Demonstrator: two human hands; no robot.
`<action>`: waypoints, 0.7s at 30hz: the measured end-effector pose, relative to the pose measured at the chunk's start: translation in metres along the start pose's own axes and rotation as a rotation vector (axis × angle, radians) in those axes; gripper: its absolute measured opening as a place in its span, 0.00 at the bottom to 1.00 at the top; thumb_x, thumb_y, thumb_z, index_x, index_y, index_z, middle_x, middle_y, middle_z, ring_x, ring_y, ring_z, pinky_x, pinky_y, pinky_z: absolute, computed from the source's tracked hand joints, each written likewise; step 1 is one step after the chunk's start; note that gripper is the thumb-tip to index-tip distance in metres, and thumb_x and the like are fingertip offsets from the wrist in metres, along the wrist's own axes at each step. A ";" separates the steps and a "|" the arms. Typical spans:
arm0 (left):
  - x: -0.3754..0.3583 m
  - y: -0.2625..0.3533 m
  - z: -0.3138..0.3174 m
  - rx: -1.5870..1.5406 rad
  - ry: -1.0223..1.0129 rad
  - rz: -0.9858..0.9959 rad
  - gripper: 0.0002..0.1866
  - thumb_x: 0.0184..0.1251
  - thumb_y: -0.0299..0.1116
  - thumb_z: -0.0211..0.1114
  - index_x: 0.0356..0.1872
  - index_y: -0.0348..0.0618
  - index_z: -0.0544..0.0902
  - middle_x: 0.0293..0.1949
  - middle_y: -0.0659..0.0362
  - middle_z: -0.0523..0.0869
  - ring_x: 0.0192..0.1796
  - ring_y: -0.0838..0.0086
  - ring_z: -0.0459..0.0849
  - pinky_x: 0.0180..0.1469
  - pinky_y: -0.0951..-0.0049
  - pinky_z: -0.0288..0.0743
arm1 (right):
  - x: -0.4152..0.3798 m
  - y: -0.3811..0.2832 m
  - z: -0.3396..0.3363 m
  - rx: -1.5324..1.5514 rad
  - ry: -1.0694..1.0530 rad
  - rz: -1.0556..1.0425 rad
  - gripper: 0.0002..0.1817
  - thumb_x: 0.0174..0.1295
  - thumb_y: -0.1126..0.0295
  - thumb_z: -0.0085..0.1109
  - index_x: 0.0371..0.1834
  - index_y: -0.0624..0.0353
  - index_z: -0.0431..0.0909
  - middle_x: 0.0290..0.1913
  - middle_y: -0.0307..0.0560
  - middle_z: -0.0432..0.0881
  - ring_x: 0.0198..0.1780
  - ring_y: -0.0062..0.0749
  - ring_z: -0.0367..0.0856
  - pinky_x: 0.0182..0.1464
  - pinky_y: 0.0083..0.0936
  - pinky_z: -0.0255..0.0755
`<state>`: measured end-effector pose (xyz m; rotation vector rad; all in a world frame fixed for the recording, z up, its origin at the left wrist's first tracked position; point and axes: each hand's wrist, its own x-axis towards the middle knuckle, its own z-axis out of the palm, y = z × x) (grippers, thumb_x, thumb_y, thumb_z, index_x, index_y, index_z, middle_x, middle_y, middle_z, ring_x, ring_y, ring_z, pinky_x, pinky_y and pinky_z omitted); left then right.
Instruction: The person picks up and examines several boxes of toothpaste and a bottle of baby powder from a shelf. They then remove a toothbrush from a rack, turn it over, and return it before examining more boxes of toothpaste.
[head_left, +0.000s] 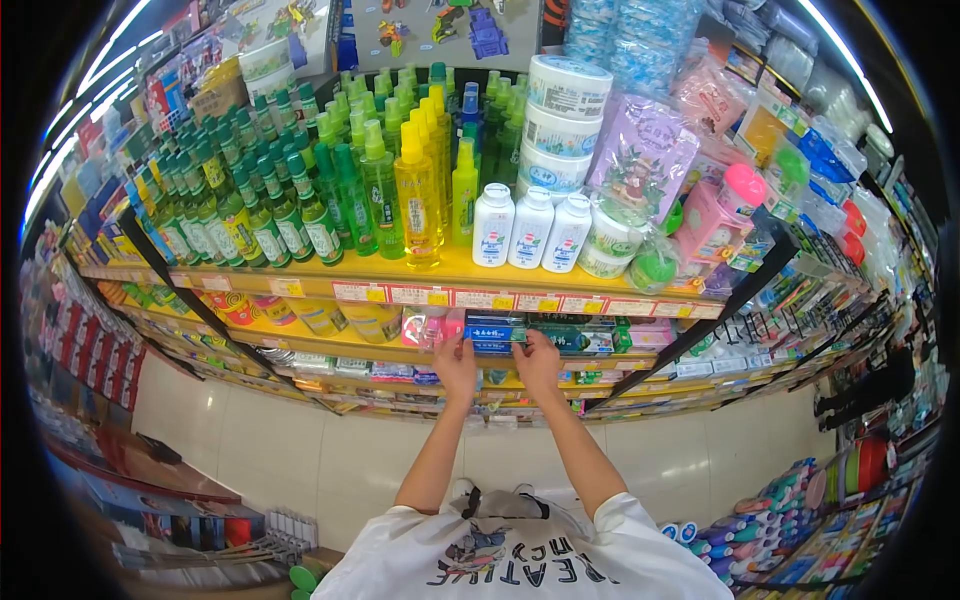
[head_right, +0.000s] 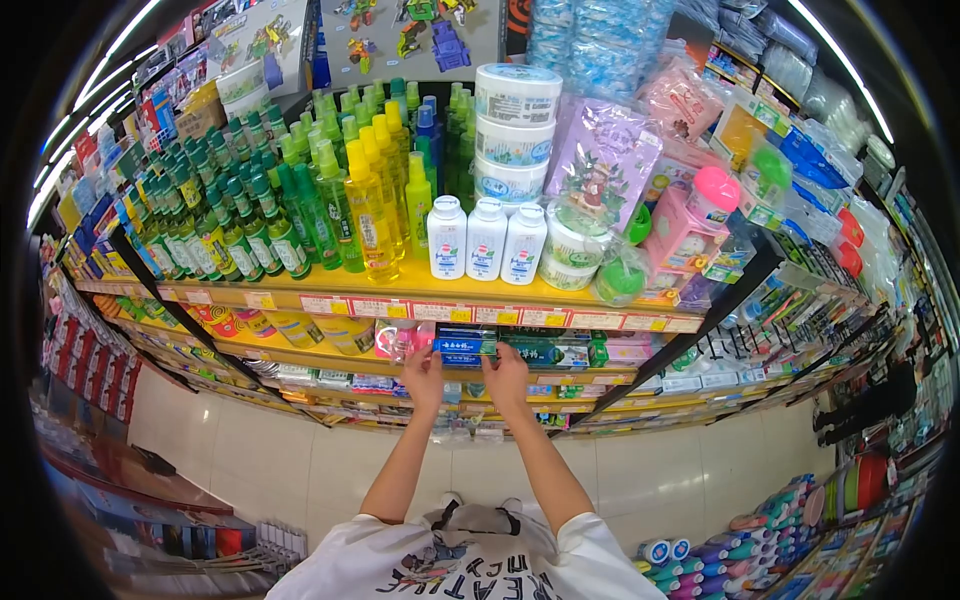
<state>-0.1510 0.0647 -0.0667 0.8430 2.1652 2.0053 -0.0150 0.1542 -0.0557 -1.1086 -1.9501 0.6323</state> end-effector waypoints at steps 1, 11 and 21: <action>0.001 -0.003 0.001 0.054 0.003 0.031 0.11 0.62 0.26 0.68 0.45 0.34 0.86 0.35 0.50 0.85 0.35 0.63 0.86 0.40 0.67 0.79 | 0.000 0.001 0.002 -0.001 0.003 0.002 0.21 0.54 0.70 0.74 0.49 0.67 0.80 0.40 0.55 0.85 0.28 0.37 0.84 0.33 0.33 0.79; 0.007 -0.010 -0.005 0.179 -0.168 0.084 0.15 0.59 0.24 0.64 0.48 0.33 0.86 0.39 0.47 0.85 0.34 0.60 0.84 0.42 0.63 0.79 | 0.005 -0.004 0.005 -0.152 -0.003 0.016 0.14 0.58 0.68 0.69 0.45 0.62 0.81 0.44 0.56 0.79 0.37 0.55 0.83 0.41 0.47 0.79; -0.004 0.012 -0.009 0.222 -0.224 0.259 0.19 0.61 0.24 0.62 0.54 0.37 0.83 0.54 0.48 0.81 0.35 0.58 0.85 0.40 0.62 0.80 | 0.005 -0.009 0.003 -0.218 0.071 -0.076 0.12 0.61 0.69 0.62 0.47 0.55 0.86 0.40 0.54 0.82 0.35 0.55 0.84 0.38 0.46 0.80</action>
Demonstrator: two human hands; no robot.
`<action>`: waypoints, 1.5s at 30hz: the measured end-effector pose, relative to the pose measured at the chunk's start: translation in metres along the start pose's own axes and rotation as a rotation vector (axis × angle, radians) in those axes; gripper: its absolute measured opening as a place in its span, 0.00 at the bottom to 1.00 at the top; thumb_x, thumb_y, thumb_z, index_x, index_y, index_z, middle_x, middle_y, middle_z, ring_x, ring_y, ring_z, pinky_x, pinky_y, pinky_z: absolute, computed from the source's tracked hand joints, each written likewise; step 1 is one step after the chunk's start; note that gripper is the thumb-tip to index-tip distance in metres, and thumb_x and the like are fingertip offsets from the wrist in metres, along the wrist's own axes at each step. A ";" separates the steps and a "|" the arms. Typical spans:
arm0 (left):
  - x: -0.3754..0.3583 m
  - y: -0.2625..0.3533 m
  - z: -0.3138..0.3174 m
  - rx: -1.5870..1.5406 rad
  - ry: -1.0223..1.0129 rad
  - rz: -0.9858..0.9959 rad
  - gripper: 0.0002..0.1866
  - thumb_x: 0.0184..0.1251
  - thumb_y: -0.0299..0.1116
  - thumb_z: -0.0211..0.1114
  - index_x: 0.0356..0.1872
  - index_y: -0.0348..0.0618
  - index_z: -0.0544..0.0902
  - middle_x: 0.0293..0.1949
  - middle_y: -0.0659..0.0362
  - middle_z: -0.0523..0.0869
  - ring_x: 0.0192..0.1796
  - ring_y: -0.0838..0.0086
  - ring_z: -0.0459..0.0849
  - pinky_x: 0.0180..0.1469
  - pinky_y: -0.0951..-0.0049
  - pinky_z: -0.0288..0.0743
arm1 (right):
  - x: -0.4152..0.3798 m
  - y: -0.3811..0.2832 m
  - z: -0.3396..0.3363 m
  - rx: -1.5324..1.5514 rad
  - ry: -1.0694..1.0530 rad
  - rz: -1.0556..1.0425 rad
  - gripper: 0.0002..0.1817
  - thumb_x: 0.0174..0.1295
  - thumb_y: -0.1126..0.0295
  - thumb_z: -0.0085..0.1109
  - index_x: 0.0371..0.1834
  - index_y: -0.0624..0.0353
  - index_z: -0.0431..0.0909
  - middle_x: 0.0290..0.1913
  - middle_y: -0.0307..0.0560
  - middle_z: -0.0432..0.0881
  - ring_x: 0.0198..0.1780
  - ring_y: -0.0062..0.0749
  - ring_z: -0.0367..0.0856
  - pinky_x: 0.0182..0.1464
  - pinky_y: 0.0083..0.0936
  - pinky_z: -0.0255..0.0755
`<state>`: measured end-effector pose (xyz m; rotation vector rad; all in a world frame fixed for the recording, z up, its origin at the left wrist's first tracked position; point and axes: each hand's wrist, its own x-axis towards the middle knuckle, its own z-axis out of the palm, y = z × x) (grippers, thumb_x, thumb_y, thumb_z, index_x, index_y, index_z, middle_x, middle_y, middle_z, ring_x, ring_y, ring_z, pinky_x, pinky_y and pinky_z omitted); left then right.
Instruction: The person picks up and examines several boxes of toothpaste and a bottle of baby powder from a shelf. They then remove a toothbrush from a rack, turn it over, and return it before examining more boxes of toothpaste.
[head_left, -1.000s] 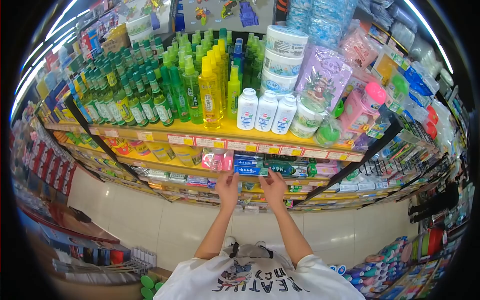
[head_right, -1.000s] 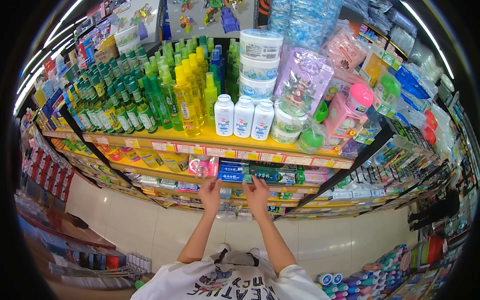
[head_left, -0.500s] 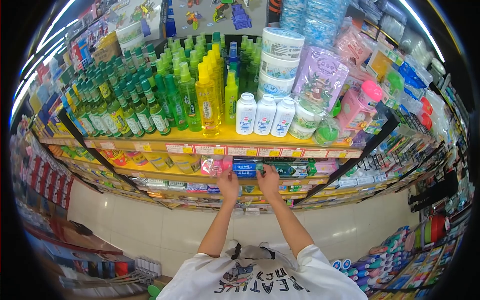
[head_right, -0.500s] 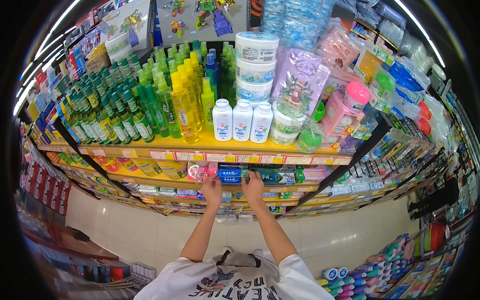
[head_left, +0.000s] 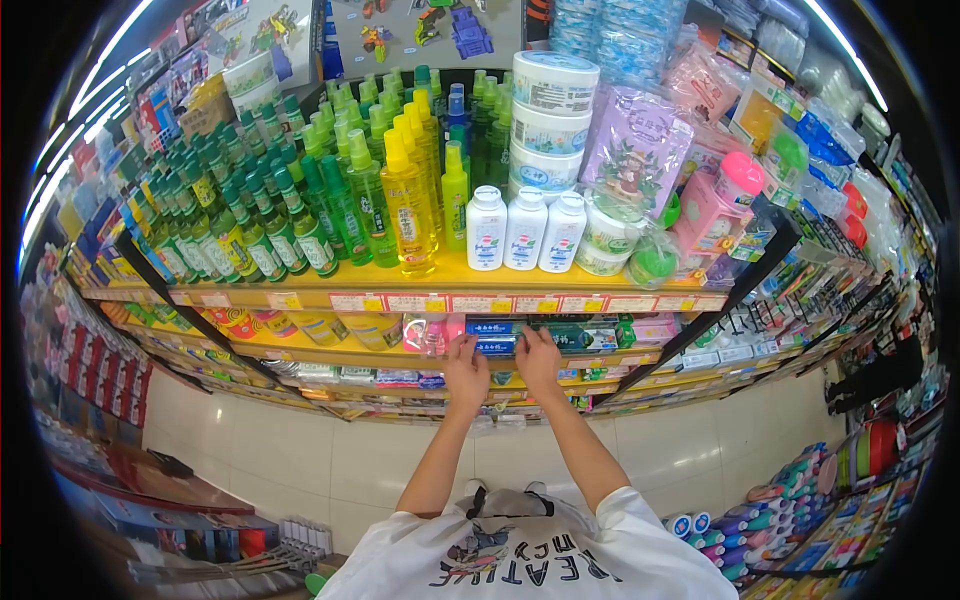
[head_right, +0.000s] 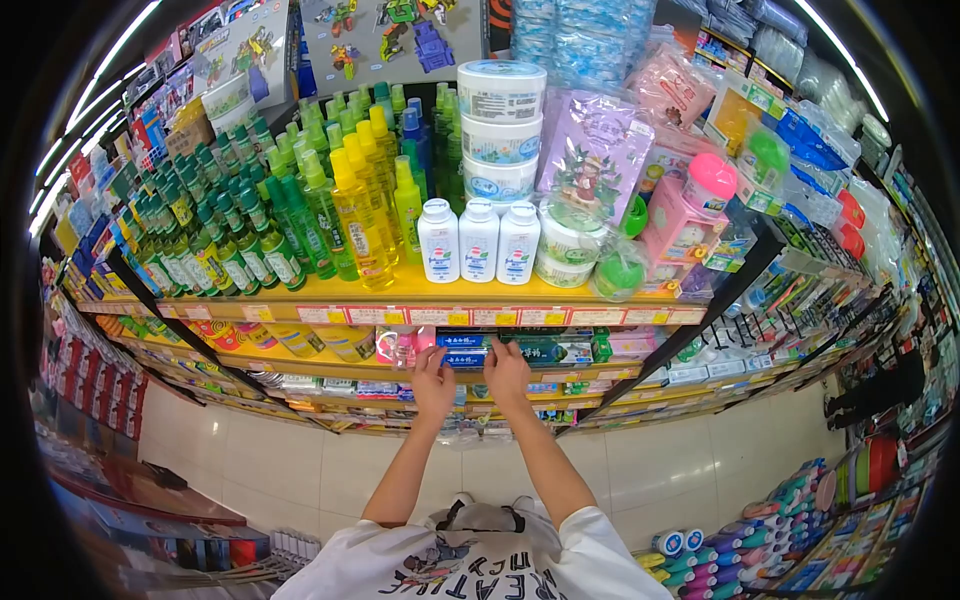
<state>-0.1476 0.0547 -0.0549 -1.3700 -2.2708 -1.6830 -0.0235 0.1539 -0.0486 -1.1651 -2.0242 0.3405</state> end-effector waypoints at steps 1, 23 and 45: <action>-0.001 0.009 -0.004 0.037 -0.033 0.033 0.19 0.61 0.25 0.62 0.55 0.37 0.83 0.58 0.48 0.80 0.36 0.57 0.86 0.40 0.60 0.81 | -0.002 0.001 0.000 0.000 0.000 -0.001 0.12 0.61 0.69 0.62 0.47 0.55 0.86 0.40 0.54 0.82 0.35 0.55 0.84 0.38 0.46 0.80; 0.027 0.016 0.017 0.251 -0.277 0.136 0.22 0.64 0.31 0.61 0.60 0.40 0.79 0.66 0.46 0.76 0.43 0.49 0.87 0.43 0.53 0.82 | -0.021 -0.010 -0.035 0.297 -0.251 0.162 0.24 0.62 0.64 0.61 0.62 0.59 0.79 0.21 0.51 0.81 0.24 0.47 0.82 0.32 0.41 0.76; -0.043 0.072 0.038 -0.329 -0.192 -0.186 0.18 0.74 0.37 0.60 0.58 0.38 0.81 0.52 0.46 0.86 0.49 0.58 0.87 0.55 0.62 0.79 | -0.075 0.026 -0.093 1.037 -0.205 0.620 0.12 0.73 0.68 0.57 0.52 0.62 0.83 0.26 0.41 0.83 0.23 0.18 0.79 0.27 0.18 0.75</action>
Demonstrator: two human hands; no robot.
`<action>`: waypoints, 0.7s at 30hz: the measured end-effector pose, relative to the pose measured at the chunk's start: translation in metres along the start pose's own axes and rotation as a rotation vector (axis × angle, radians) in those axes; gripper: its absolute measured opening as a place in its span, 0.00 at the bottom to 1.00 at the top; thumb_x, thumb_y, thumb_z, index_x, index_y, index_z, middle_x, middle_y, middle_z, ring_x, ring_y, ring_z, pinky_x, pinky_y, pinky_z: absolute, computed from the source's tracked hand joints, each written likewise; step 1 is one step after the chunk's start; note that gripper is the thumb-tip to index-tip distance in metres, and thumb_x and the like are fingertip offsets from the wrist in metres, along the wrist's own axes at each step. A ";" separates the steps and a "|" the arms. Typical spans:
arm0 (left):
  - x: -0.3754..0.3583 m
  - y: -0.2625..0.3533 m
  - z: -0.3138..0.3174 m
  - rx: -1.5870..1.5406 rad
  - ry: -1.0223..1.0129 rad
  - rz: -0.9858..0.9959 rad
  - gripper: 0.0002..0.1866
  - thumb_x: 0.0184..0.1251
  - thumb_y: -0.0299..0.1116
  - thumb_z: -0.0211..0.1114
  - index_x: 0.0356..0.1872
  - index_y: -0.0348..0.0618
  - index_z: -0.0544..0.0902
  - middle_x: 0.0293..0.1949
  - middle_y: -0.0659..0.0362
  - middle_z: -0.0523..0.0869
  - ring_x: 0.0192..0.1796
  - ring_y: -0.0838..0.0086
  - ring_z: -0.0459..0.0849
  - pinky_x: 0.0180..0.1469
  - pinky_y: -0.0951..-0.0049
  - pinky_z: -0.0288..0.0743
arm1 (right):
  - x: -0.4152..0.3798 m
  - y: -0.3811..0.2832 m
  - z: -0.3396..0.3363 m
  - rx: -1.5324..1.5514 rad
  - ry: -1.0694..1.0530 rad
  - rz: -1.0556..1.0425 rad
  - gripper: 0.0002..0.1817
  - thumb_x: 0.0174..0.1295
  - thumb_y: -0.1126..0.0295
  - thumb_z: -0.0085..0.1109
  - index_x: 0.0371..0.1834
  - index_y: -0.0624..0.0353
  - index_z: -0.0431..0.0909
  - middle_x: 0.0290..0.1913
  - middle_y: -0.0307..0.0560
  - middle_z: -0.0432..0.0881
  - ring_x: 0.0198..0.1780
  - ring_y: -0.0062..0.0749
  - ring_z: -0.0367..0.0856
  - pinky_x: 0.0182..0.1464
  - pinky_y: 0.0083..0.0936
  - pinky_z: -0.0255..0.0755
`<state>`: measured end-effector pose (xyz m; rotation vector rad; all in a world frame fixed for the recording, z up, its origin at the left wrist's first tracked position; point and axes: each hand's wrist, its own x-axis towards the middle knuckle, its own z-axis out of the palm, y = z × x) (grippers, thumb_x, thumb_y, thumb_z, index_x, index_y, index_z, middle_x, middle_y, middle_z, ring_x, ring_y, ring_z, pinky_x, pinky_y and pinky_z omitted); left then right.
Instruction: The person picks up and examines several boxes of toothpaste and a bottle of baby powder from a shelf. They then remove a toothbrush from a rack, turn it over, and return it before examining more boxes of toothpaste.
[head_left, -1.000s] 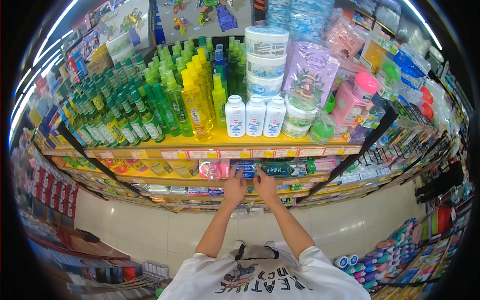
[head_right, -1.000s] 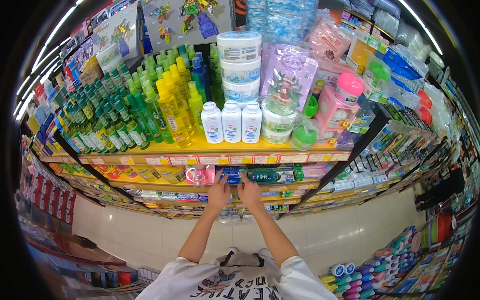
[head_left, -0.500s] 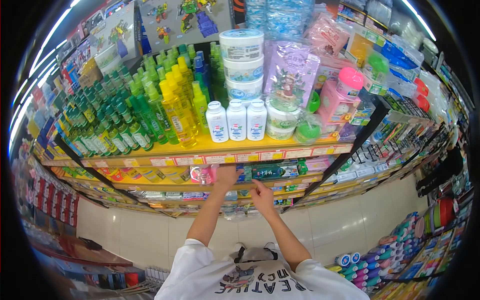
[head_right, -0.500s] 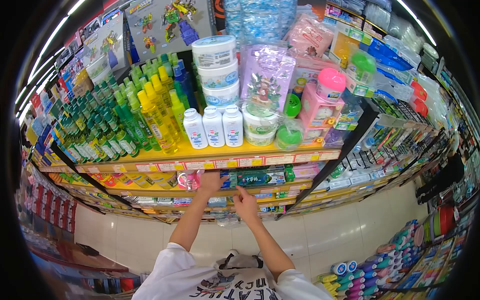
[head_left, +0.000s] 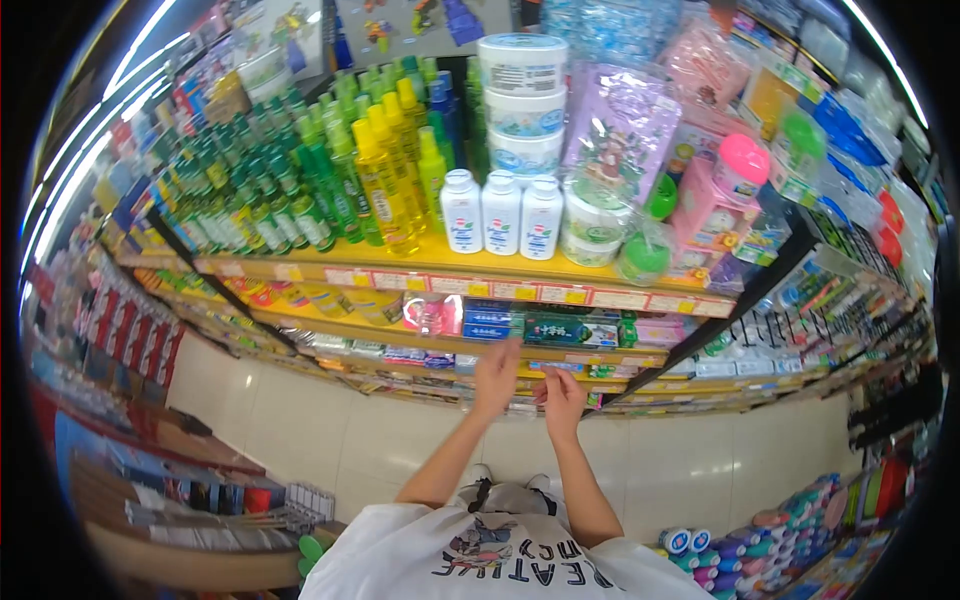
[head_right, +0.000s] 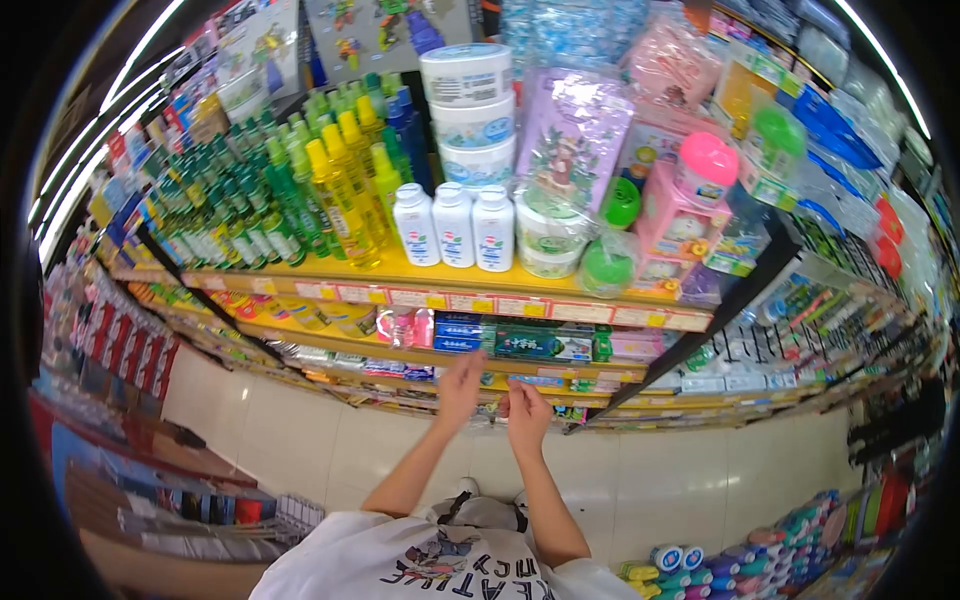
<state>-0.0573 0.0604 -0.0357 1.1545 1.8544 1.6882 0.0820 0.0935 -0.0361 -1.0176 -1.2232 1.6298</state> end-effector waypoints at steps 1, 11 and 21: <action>-0.025 0.000 0.007 -0.080 -0.015 -0.043 0.22 0.77 0.40 0.55 0.65 0.38 0.76 0.60 0.46 0.81 0.59 0.60 0.81 0.63 0.63 0.72 | -0.003 0.011 0.000 0.015 -0.030 -0.048 0.15 0.74 0.67 0.55 0.57 0.62 0.81 0.36 0.46 0.85 0.35 0.23 0.82 0.39 0.21 0.77; -0.131 0.019 0.025 -0.267 0.092 -0.281 0.32 0.84 0.44 0.36 0.80 0.37 0.47 0.82 0.52 0.47 0.83 0.66 0.43 0.80 0.71 0.39 | -0.071 0.020 0.028 0.292 -0.520 0.323 0.35 0.79 0.49 0.36 0.82 0.56 0.49 0.83 0.43 0.46 0.83 0.33 0.41 0.81 0.30 0.34; -0.145 -0.008 0.004 -0.469 0.228 -0.374 0.32 0.84 0.47 0.38 0.81 0.43 0.47 0.82 0.55 0.44 0.83 0.66 0.41 0.81 0.69 0.37 | -0.061 0.137 0.022 0.239 -0.448 0.399 0.30 0.76 0.48 0.43 0.68 0.60 0.70 0.64 0.43 0.72 0.65 0.30 0.67 0.70 0.30 0.60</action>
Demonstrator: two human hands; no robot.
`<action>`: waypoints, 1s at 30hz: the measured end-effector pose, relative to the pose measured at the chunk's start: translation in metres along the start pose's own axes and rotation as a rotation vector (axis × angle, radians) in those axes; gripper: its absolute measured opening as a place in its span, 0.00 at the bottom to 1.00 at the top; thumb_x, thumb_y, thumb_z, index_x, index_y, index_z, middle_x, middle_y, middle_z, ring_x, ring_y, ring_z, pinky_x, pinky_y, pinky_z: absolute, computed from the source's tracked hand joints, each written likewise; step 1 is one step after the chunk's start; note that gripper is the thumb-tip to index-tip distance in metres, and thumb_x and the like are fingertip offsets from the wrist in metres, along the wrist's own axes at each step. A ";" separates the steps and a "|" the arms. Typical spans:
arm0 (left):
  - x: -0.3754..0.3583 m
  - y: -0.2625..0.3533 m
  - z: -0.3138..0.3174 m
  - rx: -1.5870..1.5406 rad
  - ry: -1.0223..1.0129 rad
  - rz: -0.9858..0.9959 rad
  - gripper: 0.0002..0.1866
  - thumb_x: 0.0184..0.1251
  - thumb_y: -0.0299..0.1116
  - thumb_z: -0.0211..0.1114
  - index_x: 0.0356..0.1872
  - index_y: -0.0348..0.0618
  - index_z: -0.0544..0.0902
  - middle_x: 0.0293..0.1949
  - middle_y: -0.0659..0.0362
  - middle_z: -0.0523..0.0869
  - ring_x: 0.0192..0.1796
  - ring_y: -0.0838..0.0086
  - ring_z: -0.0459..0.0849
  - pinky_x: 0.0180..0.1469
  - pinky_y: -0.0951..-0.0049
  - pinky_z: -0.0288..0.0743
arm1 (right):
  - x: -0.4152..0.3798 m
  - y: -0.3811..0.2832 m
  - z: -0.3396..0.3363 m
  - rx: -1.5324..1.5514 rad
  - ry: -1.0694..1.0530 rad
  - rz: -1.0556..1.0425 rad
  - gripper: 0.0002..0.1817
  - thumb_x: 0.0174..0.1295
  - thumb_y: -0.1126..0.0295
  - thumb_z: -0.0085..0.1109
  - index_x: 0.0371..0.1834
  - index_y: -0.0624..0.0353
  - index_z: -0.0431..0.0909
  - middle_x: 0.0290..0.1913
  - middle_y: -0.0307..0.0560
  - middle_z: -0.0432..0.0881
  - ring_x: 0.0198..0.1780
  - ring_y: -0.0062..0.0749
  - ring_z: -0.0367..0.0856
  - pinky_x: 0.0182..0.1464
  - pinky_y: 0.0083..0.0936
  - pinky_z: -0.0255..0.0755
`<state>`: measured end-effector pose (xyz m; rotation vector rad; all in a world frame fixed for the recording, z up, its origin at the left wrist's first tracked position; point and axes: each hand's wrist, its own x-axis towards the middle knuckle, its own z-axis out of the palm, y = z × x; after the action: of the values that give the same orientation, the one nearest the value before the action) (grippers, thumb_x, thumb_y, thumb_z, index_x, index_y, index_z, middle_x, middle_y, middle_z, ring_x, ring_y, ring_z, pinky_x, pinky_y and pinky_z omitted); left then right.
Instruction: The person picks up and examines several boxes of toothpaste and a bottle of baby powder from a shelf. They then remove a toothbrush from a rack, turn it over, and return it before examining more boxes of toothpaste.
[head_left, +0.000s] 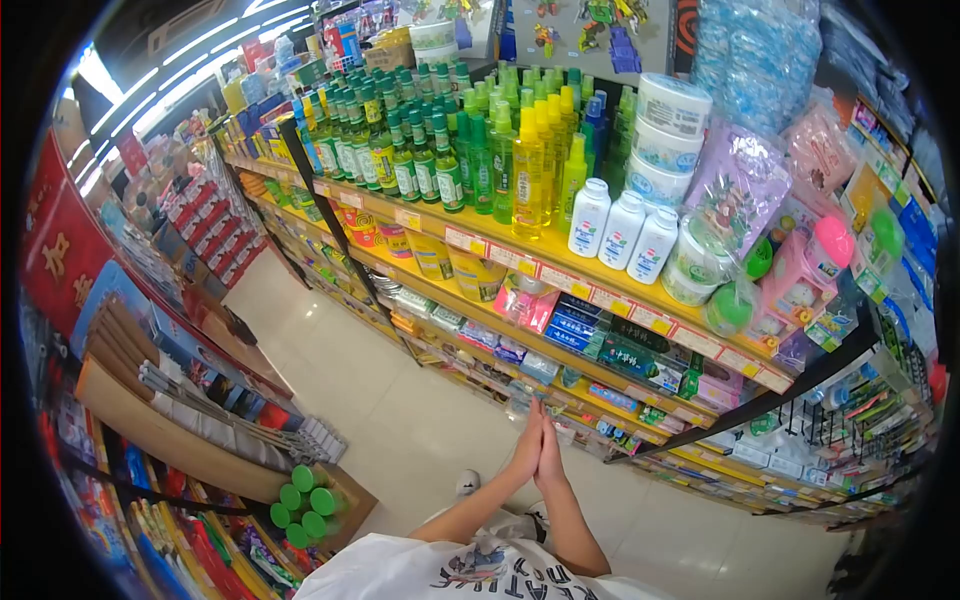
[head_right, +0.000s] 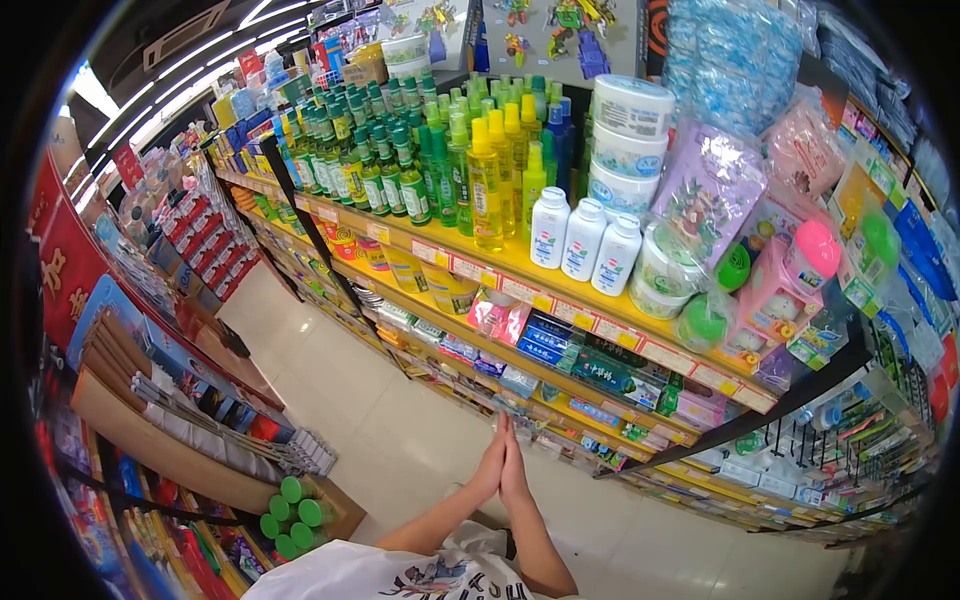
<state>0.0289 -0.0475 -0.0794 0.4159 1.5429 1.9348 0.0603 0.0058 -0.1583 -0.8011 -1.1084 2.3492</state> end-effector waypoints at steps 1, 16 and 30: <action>-0.004 0.001 0.007 -0.002 -0.018 -0.022 0.33 0.84 0.48 0.38 0.81 0.42 0.48 0.82 0.55 0.45 0.83 0.66 0.41 0.81 0.69 0.37 | 0.005 -0.004 0.002 0.013 0.038 -0.009 0.30 0.75 0.48 0.44 0.66 0.61 0.75 0.60 0.42 0.78 0.61 0.30 0.73 0.68 0.29 0.65; 0.020 0.066 -0.052 -0.221 -0.221 -0.363 0.33 0.82 0.51 0.43 0.77 0.37 0.59 0.78 0.54 0.60 0.79 0.67 0.57 0.79 0.67 0.48 | -0.011 -0.039 0.105 -0.295 0.227 -0.177 0.39 0.79 0.46 0.33 0.81 0.64 0.45 0.83 0.50 0.44 0.83 0.38 0.40 0.81 0.30 0.36; 0.037 0.013 -0.048 -0.152 -0.414 -0.411 0.21 0.79 0.41 0.51 0.63 0.37 0.76 0.62 0.55 0.80 0.65 0.71 0.77 0.67 0.69 0.68 | -0.034 -0.073 0.092 -0.430 0.506 -0.180 0.31 0.78 0.55 0.33 0.71 0.71 0.60 0.73 0.68 0.62 0.77 0.52 0.58 0.76 0.32 0.50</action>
<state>-0.0310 -0.0616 -0.0843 0.3700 1.1040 1.5183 0.0347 -0.0218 -0.0423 -1.2939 -1.3911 1.6410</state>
